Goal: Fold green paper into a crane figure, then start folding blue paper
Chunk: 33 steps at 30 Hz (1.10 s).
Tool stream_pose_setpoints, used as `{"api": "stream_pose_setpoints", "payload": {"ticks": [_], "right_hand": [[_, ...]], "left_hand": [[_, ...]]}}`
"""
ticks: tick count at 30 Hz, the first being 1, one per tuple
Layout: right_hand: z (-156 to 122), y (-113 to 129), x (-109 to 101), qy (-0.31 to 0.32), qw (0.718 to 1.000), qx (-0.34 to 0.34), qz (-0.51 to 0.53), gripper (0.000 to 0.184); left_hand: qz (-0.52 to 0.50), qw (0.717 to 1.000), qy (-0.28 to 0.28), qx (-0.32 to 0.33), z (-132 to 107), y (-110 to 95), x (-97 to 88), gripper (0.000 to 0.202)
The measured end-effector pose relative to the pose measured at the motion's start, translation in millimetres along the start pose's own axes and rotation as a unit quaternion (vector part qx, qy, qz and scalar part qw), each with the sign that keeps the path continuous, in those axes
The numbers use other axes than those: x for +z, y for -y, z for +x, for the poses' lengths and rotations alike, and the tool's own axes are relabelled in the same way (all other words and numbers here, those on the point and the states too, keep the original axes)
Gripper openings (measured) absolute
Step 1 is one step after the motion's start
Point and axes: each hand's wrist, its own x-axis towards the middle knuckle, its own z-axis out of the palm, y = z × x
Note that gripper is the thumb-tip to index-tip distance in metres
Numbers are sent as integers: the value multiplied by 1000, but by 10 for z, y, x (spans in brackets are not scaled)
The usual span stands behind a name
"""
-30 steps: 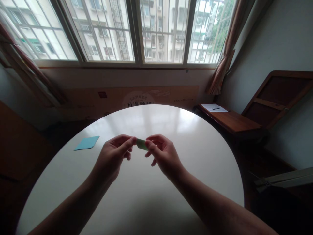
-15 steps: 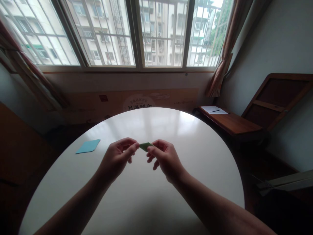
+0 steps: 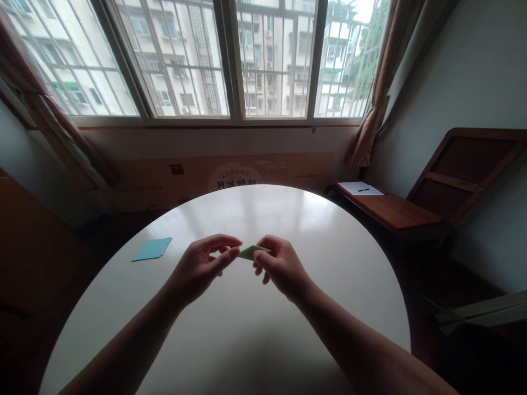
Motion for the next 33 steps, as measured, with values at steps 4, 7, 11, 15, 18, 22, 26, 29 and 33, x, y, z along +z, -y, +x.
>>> {"api": "stream_pose_setpoints", "payload": {"ticks": [4, 7, 11, 15, 18, 22, 26, 29, 33], "right_hand": [[-2, -29, 20, 13, 999, -16, -41, 12], [-1, -38, 13, 8, 997, -44, -56, 14], [7, -45, -10, 15, 996, -50, -72, 11], [4, -53, 12, 19, 995, -49, -84, 8], [-11, -47, 44, 25, 994, -49, -92, 10], [-32, -32, 49, 39, 987, -64, -143, 8], [-38, -41, 35, 36, 978, -81, -188, 3], [-33, -53, 42, 39, 979, -79, -183, 4], [-20, -52, 51, 49, 982, -60, -173, 6]], "left_hand": [[32, 999, 10, -1, -12, -17, 36, 17], [40, 999, 3, 8, -20, -26, 38, 14], [58, 998, 14, 18, -32, -28, 31, 12], [63, 997, 40, 30, -38, -24, 46, 11], [54, 997, 54, 32, -32, -18, 58, 13], [43, 996, 76, 14, -17, -11, 56, 17], [58, 994, 98, -7, -18, -24, 42, 18], [66, 992, 107, -4, -29, -42, 36, 17], [69, 991, 111, -5, -39, -42, 41, 16]]}}
